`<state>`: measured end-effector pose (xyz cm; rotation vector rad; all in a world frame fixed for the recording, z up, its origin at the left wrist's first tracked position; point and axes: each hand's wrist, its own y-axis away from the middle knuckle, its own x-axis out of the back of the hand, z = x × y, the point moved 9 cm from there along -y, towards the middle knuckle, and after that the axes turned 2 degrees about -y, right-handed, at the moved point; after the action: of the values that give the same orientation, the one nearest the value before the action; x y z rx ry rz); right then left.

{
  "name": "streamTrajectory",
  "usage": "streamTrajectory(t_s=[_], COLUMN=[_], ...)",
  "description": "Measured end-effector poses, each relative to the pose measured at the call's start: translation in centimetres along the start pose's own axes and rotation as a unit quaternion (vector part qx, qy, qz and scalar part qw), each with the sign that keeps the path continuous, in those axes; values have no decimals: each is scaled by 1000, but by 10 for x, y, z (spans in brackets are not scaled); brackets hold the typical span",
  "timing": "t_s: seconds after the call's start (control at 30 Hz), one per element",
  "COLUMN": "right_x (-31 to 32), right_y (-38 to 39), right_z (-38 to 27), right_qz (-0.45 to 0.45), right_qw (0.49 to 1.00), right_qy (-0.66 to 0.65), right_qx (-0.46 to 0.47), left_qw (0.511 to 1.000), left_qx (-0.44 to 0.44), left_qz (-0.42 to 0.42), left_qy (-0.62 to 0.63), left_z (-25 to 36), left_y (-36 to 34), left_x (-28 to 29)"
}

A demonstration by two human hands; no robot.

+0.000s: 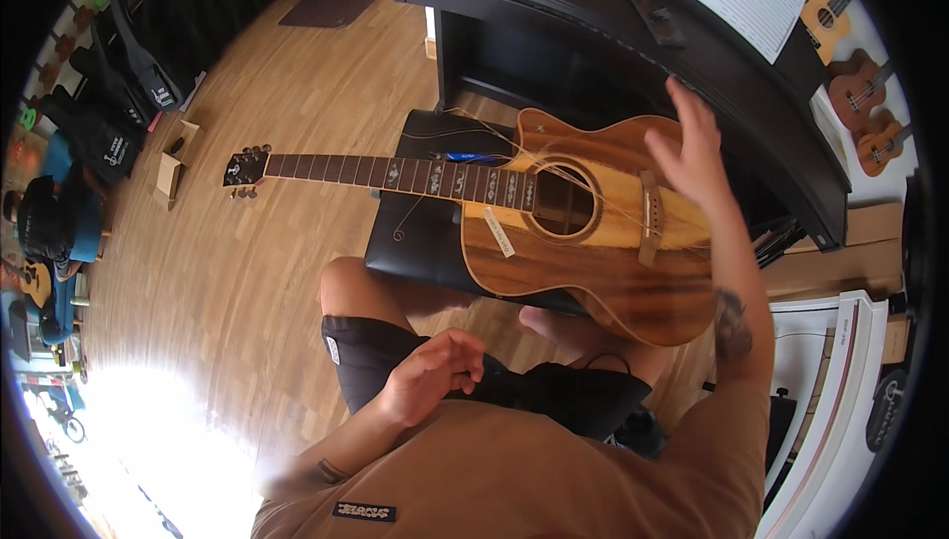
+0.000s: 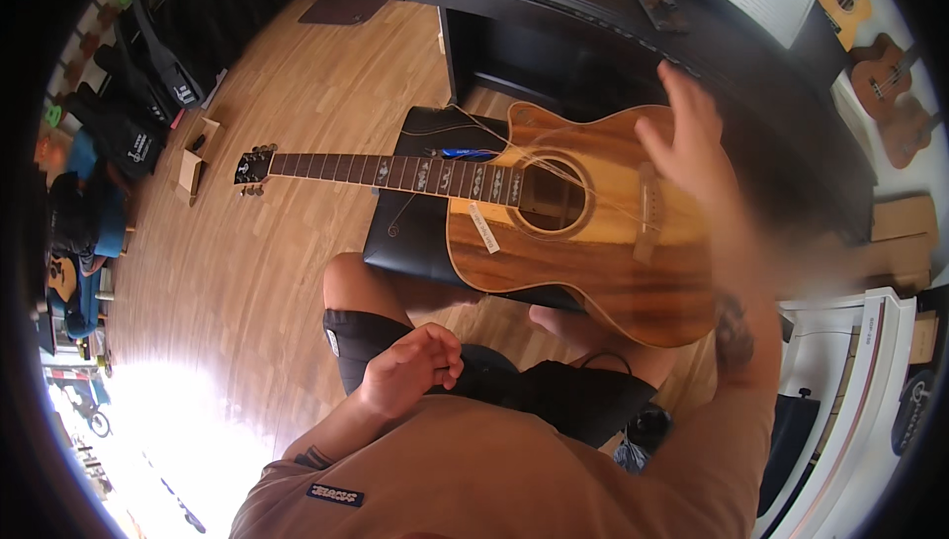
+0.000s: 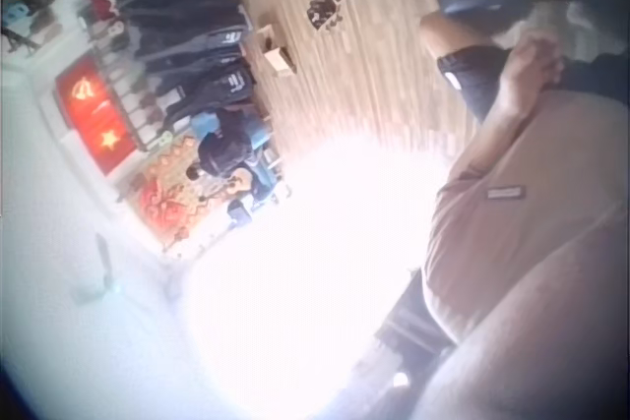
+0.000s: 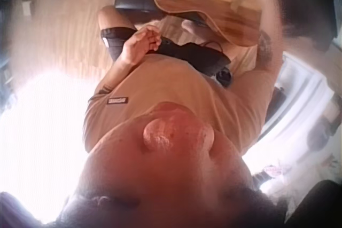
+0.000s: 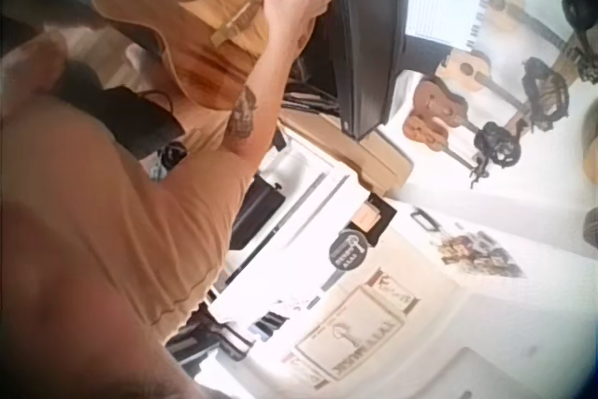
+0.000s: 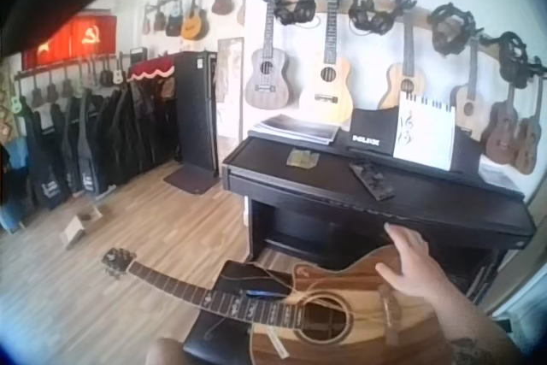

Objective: The person strings an acoustic guitar by threading a new string through the bridge, pulling it along the fretboard, and securing it at the headstock. The person repeats this process for multiple strings, adjusting tension and positioning as needed.

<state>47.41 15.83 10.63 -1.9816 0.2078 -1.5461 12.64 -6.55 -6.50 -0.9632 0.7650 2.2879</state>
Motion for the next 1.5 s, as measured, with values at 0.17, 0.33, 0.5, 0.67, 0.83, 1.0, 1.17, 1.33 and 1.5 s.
streamTrajectory(t_s=[0.17, 0.33, 0.5, 0.67, 0.83, 1.0, 1.17, 1.33, 1.5], right_x=[22, 57, 50, -9, -44, -46, -59, -60, -54], right_y=[110, 252, 379, 474, 487, 468, 474, 460, 452], right_z=[-92, -63, -25, -17, -25, -7, 25, 26, 22], right_qz=[-64, 38, 126, -92, -156, -156, -158, -147, -146], right_qw=[996, 971, 923, 843, 849, 844, 827, 814, 808], right_qy=[-65, -72, -34, 14, 4, -25, 12, 7, 20], right_qx=[-10, -226, -363, -530, -505, -513, -540, -561, -570], left_qw=[998, 994, 992, 972, 578, 383, 570, 571, 574], left_qx=[-7, -23, -32, -97, -369, -244, -87, -41, -32], left_qz=[60, 77, 78, 105, 335, 536, 541, 531, 523], left_qy=[-25, -77, -93, -189, -646, -712, -612, -624, -629], left_z=[3, 22, 31, 52, 97, 99, 87, 96, 102], left_y=[3, 1, -15, -22, 21, 66, 46, 37, 32], left_x=[15, 0, 0, 11, 78, 174, 255, 262, 272])
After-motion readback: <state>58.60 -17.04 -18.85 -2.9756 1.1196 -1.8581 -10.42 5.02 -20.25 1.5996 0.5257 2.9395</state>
